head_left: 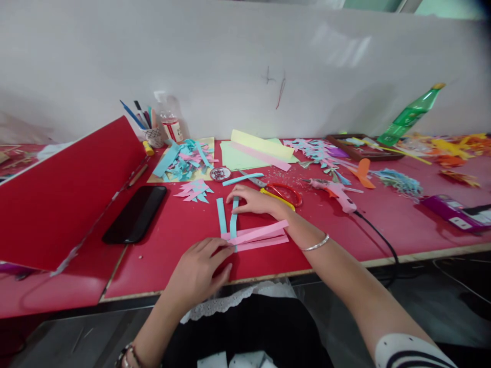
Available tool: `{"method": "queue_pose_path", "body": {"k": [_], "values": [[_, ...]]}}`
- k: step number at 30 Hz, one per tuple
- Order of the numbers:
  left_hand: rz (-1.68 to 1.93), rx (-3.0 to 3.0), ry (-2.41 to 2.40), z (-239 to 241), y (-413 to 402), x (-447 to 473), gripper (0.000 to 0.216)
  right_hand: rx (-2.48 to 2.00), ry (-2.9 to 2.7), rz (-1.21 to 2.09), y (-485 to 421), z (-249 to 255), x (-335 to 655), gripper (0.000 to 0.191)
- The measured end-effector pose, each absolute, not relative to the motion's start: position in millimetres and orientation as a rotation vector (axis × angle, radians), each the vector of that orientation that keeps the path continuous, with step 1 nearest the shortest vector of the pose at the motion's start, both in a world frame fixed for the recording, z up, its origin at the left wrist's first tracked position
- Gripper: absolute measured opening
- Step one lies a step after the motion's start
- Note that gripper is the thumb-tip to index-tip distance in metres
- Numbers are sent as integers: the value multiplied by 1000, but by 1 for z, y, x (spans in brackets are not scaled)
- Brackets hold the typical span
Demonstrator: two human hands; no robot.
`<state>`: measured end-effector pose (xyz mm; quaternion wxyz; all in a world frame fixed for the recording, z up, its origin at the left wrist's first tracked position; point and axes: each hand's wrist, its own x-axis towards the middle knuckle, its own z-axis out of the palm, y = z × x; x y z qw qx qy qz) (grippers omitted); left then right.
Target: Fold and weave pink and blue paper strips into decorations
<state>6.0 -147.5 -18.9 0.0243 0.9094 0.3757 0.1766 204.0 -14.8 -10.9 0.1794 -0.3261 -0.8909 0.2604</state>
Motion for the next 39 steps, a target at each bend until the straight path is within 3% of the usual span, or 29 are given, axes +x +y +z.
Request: {"method": "queue_pose_path", "body": {"k": [4,14,20,27,39], "values": [[540,2796,1168,-19,-148,6,26,-881,-2508,809,-17,-9,205,23],[569,2809,1164,-19,-148,6,26,-964,-2587,625,-18,-9,210,10],[544,2806,1170,-18,-148,6,27,-1111,-2575,594,-28,-2,211,28],[533,2788,1183,-17,-149,6,28,-1072,-2564,566,-28,-5,207,13],[560,2792,1173,-18,-149,6,28,-886,-2038,1083,-25,-15,200,12]]}}
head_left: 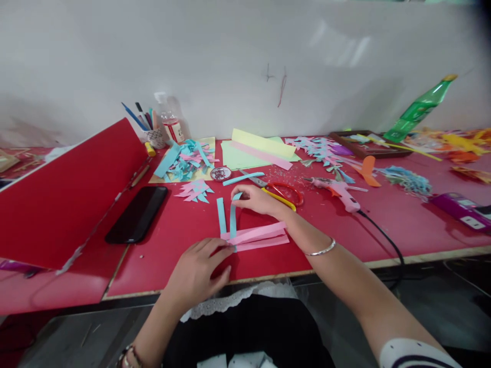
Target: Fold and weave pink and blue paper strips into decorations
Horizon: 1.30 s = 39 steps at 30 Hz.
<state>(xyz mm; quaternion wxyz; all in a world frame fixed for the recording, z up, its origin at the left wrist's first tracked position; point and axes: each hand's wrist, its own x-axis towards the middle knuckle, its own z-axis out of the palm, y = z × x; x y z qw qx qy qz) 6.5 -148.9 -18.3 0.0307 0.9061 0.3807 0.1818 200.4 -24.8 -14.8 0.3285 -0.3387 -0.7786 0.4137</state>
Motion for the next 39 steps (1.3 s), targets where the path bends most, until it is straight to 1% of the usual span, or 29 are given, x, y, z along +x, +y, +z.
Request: {"method": "queue_pose_path", "body": {"k": [5,8,11,15,20,30,34,39], "values": [[523,2801,1167,-20,-149,6,28,-917,-2011,1081,-23,-25,194,13],[462,2847,1163,-19,-150,7,32,-922,-2006,1124,-27,-26,189,14],[396,2898,1155,-18,-150,7,37,-937,-1984,1090,-28,-28,185,21],[369,2935,1150,-18,-150,6,35,-974,-1974,1069,-25,-33,179,30],[420,2938,1144,-20,-150,6,31,-1012,-2003,1018,-22,-36,178,27],[552,2918,1128,-20,-150,7,29,-1015,-1922,1045,-19,-38,175,16],[605,2941,1122,-21,-151,6,28,-1025,-1976,982,-21,-36,175,19],[667,2948,1099,-23,-152,5,28,-1001,-2114,814,-23,-35,174,22]]}}
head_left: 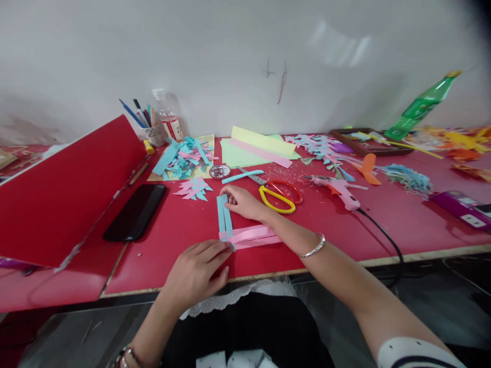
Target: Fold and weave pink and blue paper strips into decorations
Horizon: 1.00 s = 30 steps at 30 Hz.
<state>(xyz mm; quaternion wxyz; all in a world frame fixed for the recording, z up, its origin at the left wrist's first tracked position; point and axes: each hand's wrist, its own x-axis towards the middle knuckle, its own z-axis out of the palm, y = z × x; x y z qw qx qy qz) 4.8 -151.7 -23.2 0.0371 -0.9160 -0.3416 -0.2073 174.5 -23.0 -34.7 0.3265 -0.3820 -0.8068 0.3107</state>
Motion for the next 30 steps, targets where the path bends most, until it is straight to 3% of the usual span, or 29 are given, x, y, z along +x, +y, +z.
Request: {"method": "queue_pose_path", "body": {"k": [7,14,18,22,30], "values": [[-706,-2872,-1150,-25,-149,4,26,-996,-2108,621,-20,-33,181,33],[-867,-2984,-1410,-24,-138,10,11,-1073,-1769,555,-27,12,216,17],[-870,-2996,-1511,-23,-134,13,11,-922,-2168,577,-73,36,221,15],[-886,-3036,-1536,-23,-132,11,9,-972,-2521,562,-109,19,208,30],[-941,-3091,-1491,-26,-129,6,12,-1021,-2563,433,-113,-9,194,28]]}}
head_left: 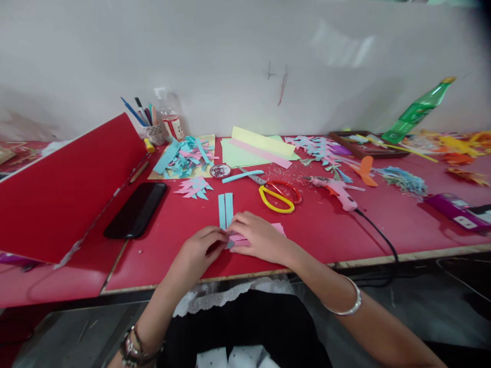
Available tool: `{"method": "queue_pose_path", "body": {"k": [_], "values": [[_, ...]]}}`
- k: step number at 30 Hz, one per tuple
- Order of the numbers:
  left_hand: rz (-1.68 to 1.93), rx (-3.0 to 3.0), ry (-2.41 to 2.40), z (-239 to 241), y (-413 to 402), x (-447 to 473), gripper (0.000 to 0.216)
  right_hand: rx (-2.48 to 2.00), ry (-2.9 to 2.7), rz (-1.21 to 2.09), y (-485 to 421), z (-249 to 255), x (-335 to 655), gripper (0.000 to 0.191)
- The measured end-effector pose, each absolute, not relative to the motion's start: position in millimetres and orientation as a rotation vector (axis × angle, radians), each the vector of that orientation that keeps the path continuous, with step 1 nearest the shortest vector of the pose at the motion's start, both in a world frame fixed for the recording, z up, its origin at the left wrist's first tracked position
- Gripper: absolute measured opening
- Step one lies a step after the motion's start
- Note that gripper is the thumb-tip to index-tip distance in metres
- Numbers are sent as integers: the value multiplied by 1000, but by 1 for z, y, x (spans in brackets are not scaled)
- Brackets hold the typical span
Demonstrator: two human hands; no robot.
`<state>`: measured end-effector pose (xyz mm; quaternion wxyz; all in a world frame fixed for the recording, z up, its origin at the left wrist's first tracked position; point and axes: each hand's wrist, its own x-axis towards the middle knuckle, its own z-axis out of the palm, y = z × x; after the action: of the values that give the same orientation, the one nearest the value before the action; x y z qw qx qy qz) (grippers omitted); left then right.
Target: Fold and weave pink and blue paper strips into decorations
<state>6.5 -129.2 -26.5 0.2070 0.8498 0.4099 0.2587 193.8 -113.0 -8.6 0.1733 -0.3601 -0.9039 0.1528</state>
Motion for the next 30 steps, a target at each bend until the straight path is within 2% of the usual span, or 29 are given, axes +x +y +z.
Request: {"method": "queue_pose_path", "body": {"k": [21,30], "values": [[647,2423,1199,-25,-130,7,24,-1059,-2477,425,-115,-14,192,23],[608,2428,1169,-24,-127,8,22,-1126,-2446,419,-117,-15,193,26]]}}
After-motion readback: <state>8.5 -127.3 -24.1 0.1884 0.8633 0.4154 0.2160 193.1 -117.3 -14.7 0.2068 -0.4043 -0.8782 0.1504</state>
